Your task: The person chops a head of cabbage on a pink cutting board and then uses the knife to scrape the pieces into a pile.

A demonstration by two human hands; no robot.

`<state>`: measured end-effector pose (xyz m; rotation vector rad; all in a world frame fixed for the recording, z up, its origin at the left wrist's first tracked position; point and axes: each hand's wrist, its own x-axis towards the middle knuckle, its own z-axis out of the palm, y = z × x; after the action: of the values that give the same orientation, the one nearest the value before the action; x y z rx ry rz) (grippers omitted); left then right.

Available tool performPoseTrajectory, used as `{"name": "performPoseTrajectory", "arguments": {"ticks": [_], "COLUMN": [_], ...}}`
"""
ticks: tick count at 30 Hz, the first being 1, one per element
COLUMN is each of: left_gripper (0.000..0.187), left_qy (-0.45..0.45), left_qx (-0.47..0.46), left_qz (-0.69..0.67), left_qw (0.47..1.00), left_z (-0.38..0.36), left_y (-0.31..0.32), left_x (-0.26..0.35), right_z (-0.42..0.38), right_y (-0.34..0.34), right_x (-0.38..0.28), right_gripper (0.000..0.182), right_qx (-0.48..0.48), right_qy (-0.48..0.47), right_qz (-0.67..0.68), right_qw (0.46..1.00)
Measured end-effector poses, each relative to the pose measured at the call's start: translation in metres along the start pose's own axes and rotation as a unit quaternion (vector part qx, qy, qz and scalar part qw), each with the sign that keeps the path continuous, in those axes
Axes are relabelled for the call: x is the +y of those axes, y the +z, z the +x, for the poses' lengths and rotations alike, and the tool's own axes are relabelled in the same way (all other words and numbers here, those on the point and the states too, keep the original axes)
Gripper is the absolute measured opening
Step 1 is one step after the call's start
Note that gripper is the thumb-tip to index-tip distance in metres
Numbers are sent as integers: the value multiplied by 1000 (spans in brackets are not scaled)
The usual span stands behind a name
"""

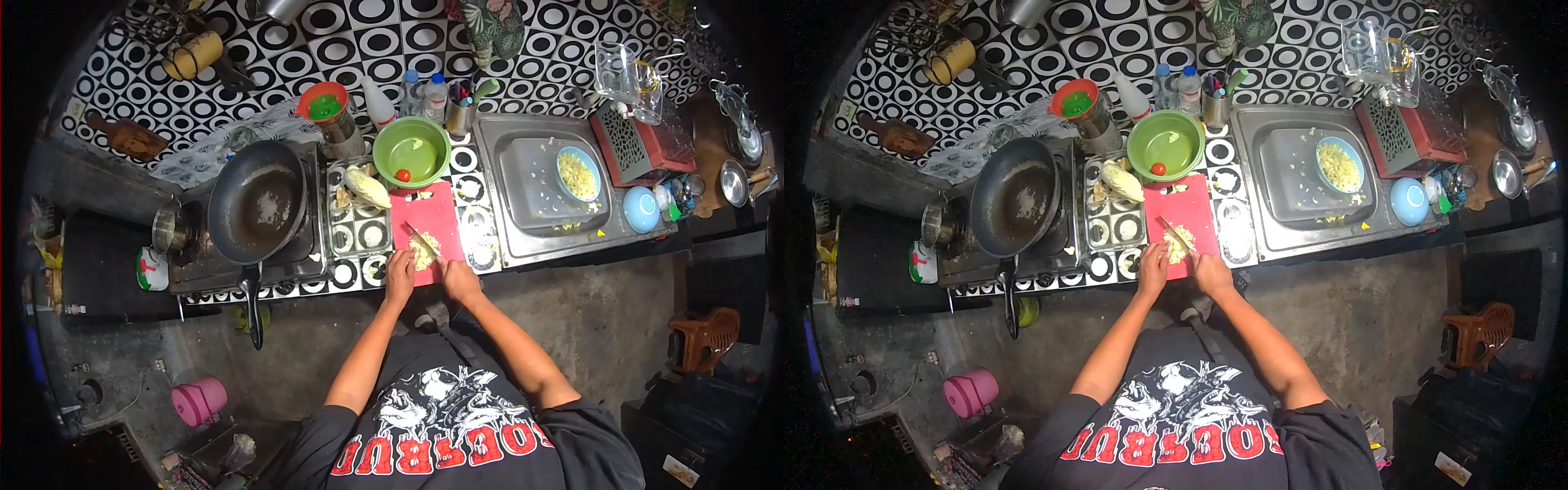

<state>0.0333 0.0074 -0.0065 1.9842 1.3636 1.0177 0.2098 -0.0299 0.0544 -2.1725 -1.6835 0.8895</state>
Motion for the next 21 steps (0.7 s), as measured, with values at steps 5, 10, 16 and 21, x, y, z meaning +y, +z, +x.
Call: {"name": "performPoseTrajectory", "arguments": {"ticks": [5,10,16,21], "left_gripper": [20,23,24,22], "left_qy": [-28,-25,-26,-30], "left_qx": [6,-14,-11,-6], "left_qz": [-36,-13,-23,-17], "left_qw": [999,1000,999,999], "left_z": [-2,-2,2,-3], "left_y": [2,0,3,3], "left_x": [1,1,3,1], "right_z": [11,20,16,14], "right_y": [-16,-16,-13,-31], "right_x": [1,10,17,-1], "right_gripper": [64,57,63,65], "right_qx": [-51,-68,-24,-69], "right_qy": [1,-41,-23,-11], "right_qz": [-45,-39,-38,-29], "right_qw": [998,996,999,997]}}
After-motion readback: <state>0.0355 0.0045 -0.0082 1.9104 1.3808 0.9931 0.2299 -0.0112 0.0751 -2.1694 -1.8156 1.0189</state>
